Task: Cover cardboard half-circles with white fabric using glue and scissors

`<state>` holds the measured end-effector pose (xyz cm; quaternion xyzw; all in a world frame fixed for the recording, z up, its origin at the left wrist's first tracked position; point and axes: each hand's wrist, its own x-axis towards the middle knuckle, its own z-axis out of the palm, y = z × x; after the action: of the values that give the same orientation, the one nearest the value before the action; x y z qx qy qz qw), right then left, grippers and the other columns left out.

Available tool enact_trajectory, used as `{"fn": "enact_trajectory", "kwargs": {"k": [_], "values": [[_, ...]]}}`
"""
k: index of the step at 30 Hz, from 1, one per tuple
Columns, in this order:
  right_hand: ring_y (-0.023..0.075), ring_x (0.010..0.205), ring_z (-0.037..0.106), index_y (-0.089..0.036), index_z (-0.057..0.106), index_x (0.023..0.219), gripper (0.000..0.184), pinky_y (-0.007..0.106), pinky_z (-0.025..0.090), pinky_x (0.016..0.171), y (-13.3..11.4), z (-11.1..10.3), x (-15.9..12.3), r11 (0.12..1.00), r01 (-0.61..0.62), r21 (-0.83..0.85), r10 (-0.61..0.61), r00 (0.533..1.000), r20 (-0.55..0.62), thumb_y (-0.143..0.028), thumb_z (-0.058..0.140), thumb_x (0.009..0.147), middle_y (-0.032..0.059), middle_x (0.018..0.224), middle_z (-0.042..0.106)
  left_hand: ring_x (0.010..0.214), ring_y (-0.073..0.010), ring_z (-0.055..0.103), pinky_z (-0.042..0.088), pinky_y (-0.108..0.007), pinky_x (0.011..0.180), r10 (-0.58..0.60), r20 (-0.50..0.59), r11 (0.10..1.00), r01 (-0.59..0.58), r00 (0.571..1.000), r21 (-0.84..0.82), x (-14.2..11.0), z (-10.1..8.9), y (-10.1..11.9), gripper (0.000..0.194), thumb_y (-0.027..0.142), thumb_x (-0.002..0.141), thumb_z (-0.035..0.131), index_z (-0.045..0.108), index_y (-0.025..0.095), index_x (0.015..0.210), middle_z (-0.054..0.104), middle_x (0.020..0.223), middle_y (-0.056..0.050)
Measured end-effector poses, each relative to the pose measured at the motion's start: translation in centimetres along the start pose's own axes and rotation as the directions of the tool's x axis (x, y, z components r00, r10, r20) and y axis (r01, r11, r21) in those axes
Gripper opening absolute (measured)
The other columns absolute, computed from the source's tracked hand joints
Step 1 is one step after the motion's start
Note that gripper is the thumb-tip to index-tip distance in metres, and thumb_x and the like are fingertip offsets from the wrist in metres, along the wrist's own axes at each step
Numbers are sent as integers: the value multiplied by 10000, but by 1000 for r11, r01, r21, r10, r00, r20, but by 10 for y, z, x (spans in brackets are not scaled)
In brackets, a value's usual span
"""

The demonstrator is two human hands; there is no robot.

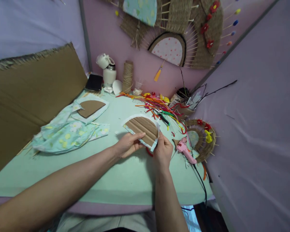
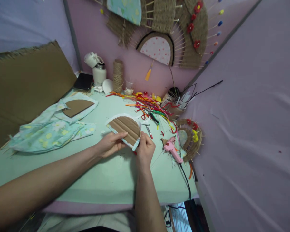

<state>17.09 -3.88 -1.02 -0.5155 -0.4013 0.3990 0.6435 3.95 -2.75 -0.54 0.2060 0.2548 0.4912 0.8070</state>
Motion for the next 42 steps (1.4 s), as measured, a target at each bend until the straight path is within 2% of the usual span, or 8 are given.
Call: {"fn": "enact_trajectory", "kwargs": {"k": [9,14,21,25,29,35,38,42], "values": [[144,645,486,-178,626,640,291,275,393,679,-11,-5,-3,786,418,-456,-427,900,89,-361,571,859,-8,632,559,847,-208,697,584,-304,736,38,-11,999,-37,999,35,-1,3,-2,235,102,802,618,666,84,1031,732,975,-133],[161,608,560,-163,679,730,415,287,438,588,-5,-9,6,996,10,-85,-4,998,65,-535,534,843,20,654,640,888,-234,693,576,-347,773,-6,16,997,4,1000,82,-2,2,0,267,120,774,658,664,95,1039,716,1037,-151],[197,632,641,-184,710,852,448,312,490,579,-8,-15,13,903,-395,166,340,897,283,-597,686,679,40,746,721,844,-231,696,577,-332,707,-117,31,981,110,993,161,-4,1,0,331,121,708,726,668,123,1034,715,1036,-150],[168,551,571,-181,671,717,432,289,442,543,-5,-21,11,954,-290,73,263,930,256,-612,641,715,7,613,652,841,-225,693,579,-340,715,-120,43,976,110,992,189,-4,1,1,332,131,714,721,669,126,1041,712,1046,-149],[128,536,449,-184,541,550,416,263,370,549,-7,-27,11,978,82,-189,-47,982,184,-497,597,818,-38,529,493,844,-223,689,580,-347,720,-116,46,975,105,992,196,-3,0,1,313,130,720,710,674,133,1031,715,1033,-137],[131,600,465,-183,592,618,303,262,368,611,-18,-25,9,721,521,-457,-435,854,286,-310,549,890,-12,617,516,818,-220,684,580,-347,694,-101,12,971,96,995,220,-3,-2,-1,317,131,723,699,668,115,1038,720,984,-133],[134,620,476,-179,607,626,314,262,376,638,-13,-25,8,688,526,-499,-443,850,285,-328,542,894,-6,624,515,827,-222,683,579,-356,710,-95,10,970,90,995,225,-2,-2,-2,350,138,717,708,656,109,1062,711,1016,-141],[120,532,403,-170,567,617,443,248,331,526,2,-31,9,920,201,-335,-154,975,161,-477,448,914,-31,560,453,864,-223,680,578,-357,734,-102,10,971,97,995,216,-1,-1,-2,352,143,731,702,643,120,1077,704,1047,-140]]}}
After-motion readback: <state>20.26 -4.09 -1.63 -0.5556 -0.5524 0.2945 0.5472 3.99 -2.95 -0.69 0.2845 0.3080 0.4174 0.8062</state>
